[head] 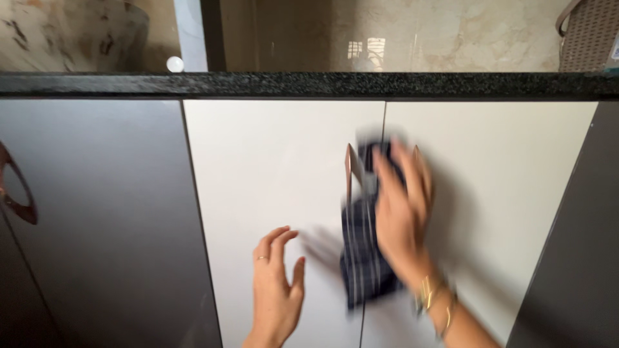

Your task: The person wipes the inside and outside surfaces of a bathroom cabinet using a dark checkered cloth. They clean the interior door panels, hinges, and shelves, then close the doors and wipe the exterior surfaces.

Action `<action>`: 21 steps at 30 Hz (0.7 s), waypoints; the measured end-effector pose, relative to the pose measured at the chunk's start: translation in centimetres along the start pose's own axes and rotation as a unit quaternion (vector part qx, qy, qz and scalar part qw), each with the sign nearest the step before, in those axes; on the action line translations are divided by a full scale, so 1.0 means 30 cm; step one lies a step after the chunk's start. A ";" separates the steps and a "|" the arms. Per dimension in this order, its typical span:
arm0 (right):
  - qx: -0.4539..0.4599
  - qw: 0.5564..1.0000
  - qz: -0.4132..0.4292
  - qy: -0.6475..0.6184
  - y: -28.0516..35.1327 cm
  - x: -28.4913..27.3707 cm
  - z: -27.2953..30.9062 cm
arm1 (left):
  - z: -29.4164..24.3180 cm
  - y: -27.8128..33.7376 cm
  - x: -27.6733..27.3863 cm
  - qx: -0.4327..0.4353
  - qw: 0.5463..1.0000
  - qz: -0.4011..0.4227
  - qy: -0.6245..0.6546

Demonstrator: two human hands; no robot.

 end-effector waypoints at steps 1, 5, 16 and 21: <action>-0.015 1.000 0.022 -0.009 -0.118 0.029 -0.007 | -0.013 0.008 0.026 0.013 1.000 -0.001 0.010; -0.065 0.995 0.064 0.039 -0.193 0.139 0.036 | -0.039 0.040 0.091 0.054 0.998 0.002 0.040; -0.084 0.925 0.370 -0.002 0.785 0.116 0.031 | 0.026 0.089 0.017 0.026 0.999 0.021 0.002; -0.019 0.944 0.329 -0.016 0.651 0.048 0.001 | 0.072 0.108 -0.044 -0.016 0.997 0.059 -0.039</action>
Point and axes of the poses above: each hand's wrist, its own y-axis away from the middle knuckle, its own x-axis out of the palm, z = x × y, the point moved 5 cm from there along -y, towards the middle knuckle, and after that the axes turned 8 degrees about -y, right-handed, at the moved point
